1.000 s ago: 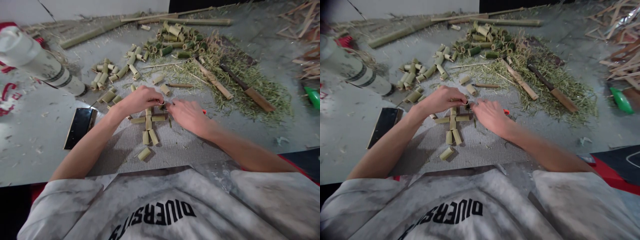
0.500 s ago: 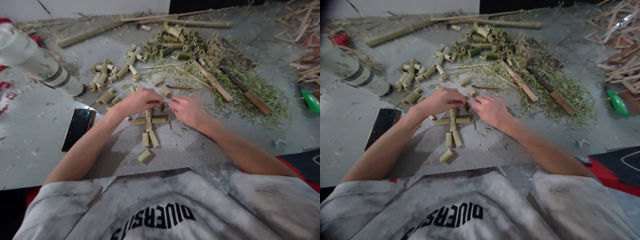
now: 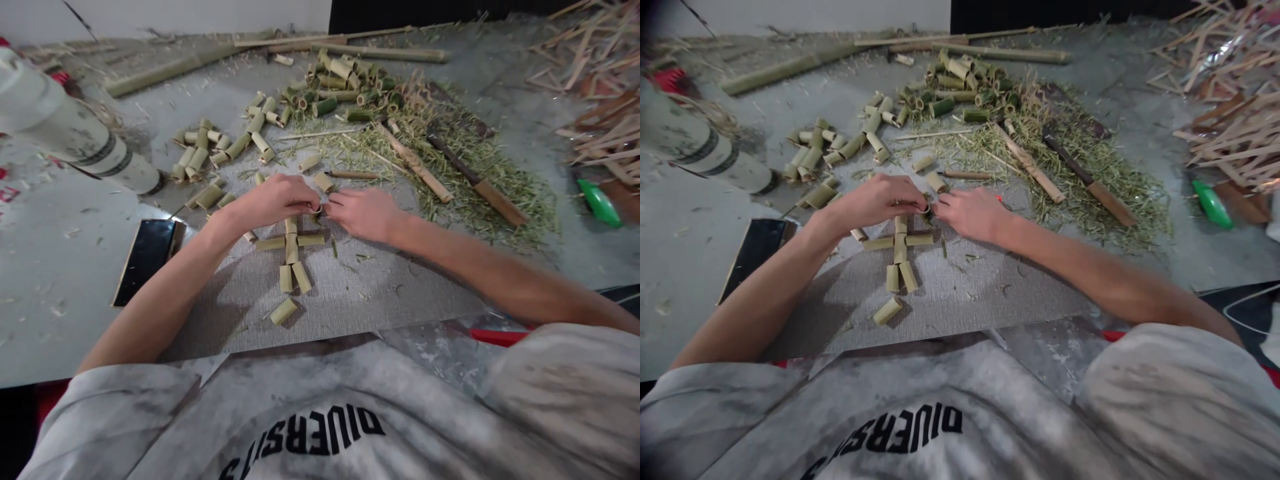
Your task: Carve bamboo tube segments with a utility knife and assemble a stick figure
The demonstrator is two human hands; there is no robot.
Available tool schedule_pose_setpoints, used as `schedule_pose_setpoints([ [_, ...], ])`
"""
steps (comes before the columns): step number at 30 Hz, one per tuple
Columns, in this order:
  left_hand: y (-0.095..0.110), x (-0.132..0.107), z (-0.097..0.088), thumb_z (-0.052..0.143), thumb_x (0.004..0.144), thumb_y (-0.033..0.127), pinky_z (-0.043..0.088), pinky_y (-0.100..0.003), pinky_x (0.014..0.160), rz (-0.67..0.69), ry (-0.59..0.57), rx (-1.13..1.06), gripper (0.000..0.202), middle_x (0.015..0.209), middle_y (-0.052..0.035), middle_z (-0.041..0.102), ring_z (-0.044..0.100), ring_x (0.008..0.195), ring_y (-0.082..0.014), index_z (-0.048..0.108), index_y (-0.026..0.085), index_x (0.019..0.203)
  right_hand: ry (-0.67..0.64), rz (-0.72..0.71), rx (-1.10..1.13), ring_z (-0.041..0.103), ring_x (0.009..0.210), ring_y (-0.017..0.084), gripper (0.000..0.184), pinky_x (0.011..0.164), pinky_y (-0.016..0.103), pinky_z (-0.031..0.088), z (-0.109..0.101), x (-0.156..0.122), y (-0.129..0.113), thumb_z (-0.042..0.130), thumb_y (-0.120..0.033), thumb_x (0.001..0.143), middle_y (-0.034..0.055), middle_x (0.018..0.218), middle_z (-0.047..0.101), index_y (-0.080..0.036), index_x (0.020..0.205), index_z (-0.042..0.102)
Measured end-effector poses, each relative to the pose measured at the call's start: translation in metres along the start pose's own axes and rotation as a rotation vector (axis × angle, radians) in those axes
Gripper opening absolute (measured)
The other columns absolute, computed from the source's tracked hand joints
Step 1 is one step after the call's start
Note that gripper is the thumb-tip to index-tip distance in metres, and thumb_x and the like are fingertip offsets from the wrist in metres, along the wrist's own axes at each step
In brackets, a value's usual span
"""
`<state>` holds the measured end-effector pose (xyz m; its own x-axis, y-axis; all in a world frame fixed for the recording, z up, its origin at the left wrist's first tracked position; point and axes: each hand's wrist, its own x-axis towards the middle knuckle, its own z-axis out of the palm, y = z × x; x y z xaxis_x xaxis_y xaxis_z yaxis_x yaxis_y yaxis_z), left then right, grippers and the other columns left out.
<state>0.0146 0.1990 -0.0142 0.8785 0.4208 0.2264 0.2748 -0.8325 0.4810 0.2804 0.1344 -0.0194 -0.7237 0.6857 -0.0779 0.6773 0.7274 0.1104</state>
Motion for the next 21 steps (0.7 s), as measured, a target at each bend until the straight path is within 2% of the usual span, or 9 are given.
schedule_pose_setpoints([
  [3, 0.000, -0.001, -0.001, 0.061, 0.111, 0.029, 0.055, -0.032, 0.088, -0.009, 0.002, -0.011, 0.023, 0.101, -0.0060, 0.086, 0.078, 0.099, -0.0208, 0.083, 0.025, 0.109, 0.053, -0.027, -0.022, 0.066, 0.105, 0.026, 0.045, 0.066, 0.038, 0.022, 0.006, 0.002, 0.004, 0.035, -0.032, 0.121, 0.0165, 0.123, 0.078, -0.011, 0.135, 0.072],
  [7, 0.004, 0.000, -0.004, 0.062, 0.111, 0.027, 0.056, -0.031, 0.087, -0.001, -0.018, -0.037, 0.020, 0.101, -0.0057, 0.086, 0.077, 0.099, -0.0207, 0.082, 0.024, 0.107, 0.151, -0.098, -0.027, 0.066, 0.104, 0.027, 0.047, 0.072, 0.038, 0.032, 0.012, 0.002, 0.009, 0.035, -0.036, 0.121, 0.0176, 0.119, 0.079, -0.011, 0.127, 0.075],
  [10, 0.007, 0.000, -0.004, 0.063, 0.111, 0.025, 0.057, -0.032, 0.087, -0.013, -0.029, -0.070, 0.019, 0.102, -0.0065, 0.086, 0.077, 0.101, -0.0218, 0.081, 0.024, 0.107, 0.196, -0.131, -0.004, 0.067, 0.103, 0.026, 0.047, 0.074, 0.037, 0.036, 0.014, 0.001, 0.012, 0.035, -0.033, 0.121, 0.0171, 0.117, 0.080, -0.012, 0.123, 0.077],
  [13, 0.010, -0.001, -0.004, 0.061, 0.112, 0.025, 0.057, -0.034, 0.085, -0.029, -0.044, -0.092, 0.020, 0.104, -0.0072, 0.086, 0.077, 0.103, -0.0234, 0.081, 0.024, 0.107, 0.215, -0.106, 0.027, 0.070, 0.101, 0.025, 0.050, 0.072, 0.037, 0.037, 0.010, -0.002, 0.009, 0.031, -0.028, 0.122, 0.0160, 0.113, 0.081, -0.013, 0.120, 0.078],
  [17, 0.012, -0.002, -0.004, 0.059, 0.113, 0.026, 0.057, -0.035, 0.086, -0.030, -0.055, -0.078, 0.023, 0.105, -0.0071, 0.086, 0.077, 0.104, -0.0242, 0.081, 0.025, 0.107, 0.117, -0.011, 0.052, 0.070, 0.092, 0.025, 0.048, 0.064, 0.038, 0.027, -0.001, -0.004, 0.000, 0.032, -0.029, 0.121, 0.0143, 0.106, 0.081, -0.014, 0.118, 0.077],
  [21, 0.012, -0.002, -0.006, 0.058, 0.114, 0.027, 0.058, -0.036, 0.088, -0.040, -0.058, -0.096, 0.023, 0.107, -0.0078, 0.086, 0.077, 0.104, -0.0245, 0.081, 0.025, 0.109, -0.012, 0.006, 0.001, 0.069, 0.087, 0.024, 0.039, 0.060, 0.040, 0.019, -0.009, -0.006, -0.006, 0.037, -0.017, 0.116, 0.0134, 0.110, 0.079, -0.015, 0.127, 0.074],
])
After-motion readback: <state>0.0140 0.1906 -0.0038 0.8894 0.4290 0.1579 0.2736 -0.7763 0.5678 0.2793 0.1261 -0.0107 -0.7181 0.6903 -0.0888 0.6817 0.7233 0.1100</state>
